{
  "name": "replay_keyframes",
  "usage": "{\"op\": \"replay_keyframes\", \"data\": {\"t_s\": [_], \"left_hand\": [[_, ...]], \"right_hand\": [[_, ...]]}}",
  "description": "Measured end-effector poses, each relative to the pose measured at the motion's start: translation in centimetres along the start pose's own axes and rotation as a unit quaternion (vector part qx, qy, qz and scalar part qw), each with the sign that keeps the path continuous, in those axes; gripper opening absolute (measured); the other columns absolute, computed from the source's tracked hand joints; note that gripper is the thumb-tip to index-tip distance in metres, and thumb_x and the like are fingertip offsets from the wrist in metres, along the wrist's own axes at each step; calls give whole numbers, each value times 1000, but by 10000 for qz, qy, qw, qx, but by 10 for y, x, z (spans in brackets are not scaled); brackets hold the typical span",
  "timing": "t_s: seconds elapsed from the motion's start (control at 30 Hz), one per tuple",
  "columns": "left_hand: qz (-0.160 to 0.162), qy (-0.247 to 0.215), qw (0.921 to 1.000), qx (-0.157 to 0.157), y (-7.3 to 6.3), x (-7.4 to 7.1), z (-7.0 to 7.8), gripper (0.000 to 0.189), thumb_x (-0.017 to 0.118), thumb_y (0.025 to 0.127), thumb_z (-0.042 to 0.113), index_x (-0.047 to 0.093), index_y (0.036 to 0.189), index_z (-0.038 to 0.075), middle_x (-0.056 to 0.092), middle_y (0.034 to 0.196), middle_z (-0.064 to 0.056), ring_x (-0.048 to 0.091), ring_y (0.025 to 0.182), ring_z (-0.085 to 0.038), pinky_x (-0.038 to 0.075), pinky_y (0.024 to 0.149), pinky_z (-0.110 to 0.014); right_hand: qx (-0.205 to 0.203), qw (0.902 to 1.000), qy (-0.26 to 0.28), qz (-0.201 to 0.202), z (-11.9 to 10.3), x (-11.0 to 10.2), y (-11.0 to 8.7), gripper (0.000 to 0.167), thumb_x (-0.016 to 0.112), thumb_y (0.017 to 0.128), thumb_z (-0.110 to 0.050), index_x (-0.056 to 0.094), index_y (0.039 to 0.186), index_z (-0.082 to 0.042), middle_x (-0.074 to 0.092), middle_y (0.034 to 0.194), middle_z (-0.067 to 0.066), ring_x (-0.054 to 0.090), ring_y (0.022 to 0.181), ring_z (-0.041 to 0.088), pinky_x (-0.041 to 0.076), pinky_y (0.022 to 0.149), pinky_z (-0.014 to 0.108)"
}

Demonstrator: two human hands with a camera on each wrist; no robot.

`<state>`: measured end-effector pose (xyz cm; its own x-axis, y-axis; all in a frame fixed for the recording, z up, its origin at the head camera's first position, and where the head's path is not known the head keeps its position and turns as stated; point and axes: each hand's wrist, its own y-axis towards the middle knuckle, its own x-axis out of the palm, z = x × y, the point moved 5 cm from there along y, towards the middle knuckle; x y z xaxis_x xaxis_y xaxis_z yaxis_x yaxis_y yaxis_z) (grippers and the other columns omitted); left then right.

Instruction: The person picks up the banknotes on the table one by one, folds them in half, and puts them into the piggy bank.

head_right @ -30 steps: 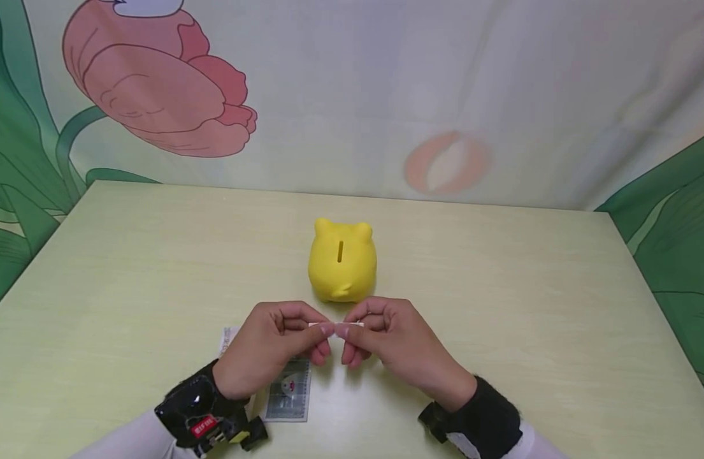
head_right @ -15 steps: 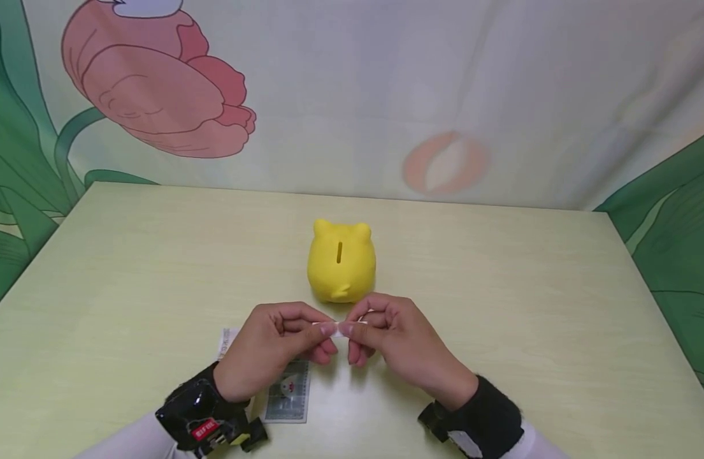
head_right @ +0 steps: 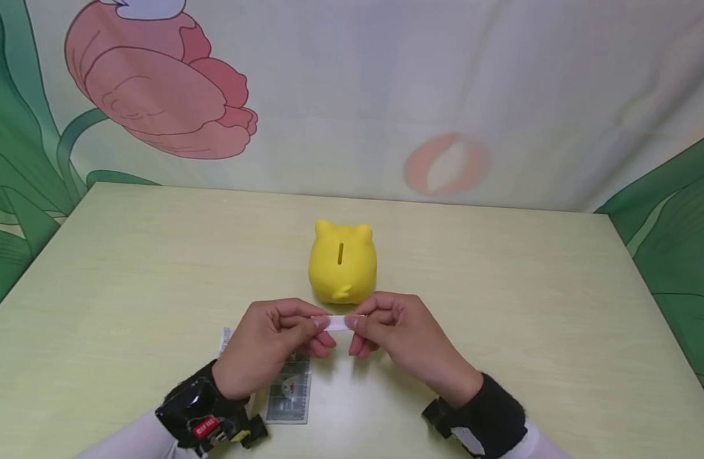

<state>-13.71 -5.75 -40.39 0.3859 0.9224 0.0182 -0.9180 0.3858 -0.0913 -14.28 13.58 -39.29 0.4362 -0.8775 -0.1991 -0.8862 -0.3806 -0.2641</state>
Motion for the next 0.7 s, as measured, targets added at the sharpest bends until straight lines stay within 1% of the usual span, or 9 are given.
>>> {"op": "replay_keyframes", "data": {"t_s": [0.17, 0.3, 0.47, 0.57, 0.7], "left_hand": [[233, 7, 9997, -58, 2, -5, 2, 17, 68, 100, 11, 74, 110, -1, 79, 89, -17, 78, 76, -21, 65, 77, -35], [314, 9, 9995, -57, 2, -6, 2, 17, 67, 100, 10, 74, 112, -1, 79, 89, -17, 77, 75, -20, 65, 77, -36], [307, -18, 9995, -28, 2, -5, 2, 17, 66, 101, 10, 74, 112, -1, 79, 89, -18, 77, 75, -19, 65, 77, -36], [327, -27, 9995, -20, 2, -5, 2, 17, 66, 101, 10, 74, 112, -1, 79, 88, -17, 77, 74, -19, 65, 77, -35], [339, -75, 9994, -15, 2, -5, 2, 18, 66, 101, 11, 73, 112, -1, 79, 88, -17, 76, 74, -18, 64, 76, -34]], "right_hand": [[100, 9998, 45, 184, -1, -5, 1, 30, 68, 101, -26, 67, 108, 4, 77, 84, 9, 73, 79, 25, 60, 84, 36], [36, 9998, 72, 163, -3, -6, 1, 34, 67, 102, -26, 65, 109, 7, 77, 84, 8, 72, 79, 23, 61, 83, 36], [-51, 9999, 120, 77, -4, -4, 0, 35, 65, 103, -26, 64, 108, 9, 76, 85, 8, 71, 80, 22, 61, 81, 34], [-81, 9999, 40, -82, -4, -2, 0, 35, 61, 106, -27, 64, 107, 8, 75, 86, 9, 71, 80, 22, 60, 81, 33], [-199, 9994, -121, -266, -4, 2, 0, 36, 55, 109, -28, 64, 101, 7, 74, 84, 10, 70, 79, 23, 59, 80, 32]]}}
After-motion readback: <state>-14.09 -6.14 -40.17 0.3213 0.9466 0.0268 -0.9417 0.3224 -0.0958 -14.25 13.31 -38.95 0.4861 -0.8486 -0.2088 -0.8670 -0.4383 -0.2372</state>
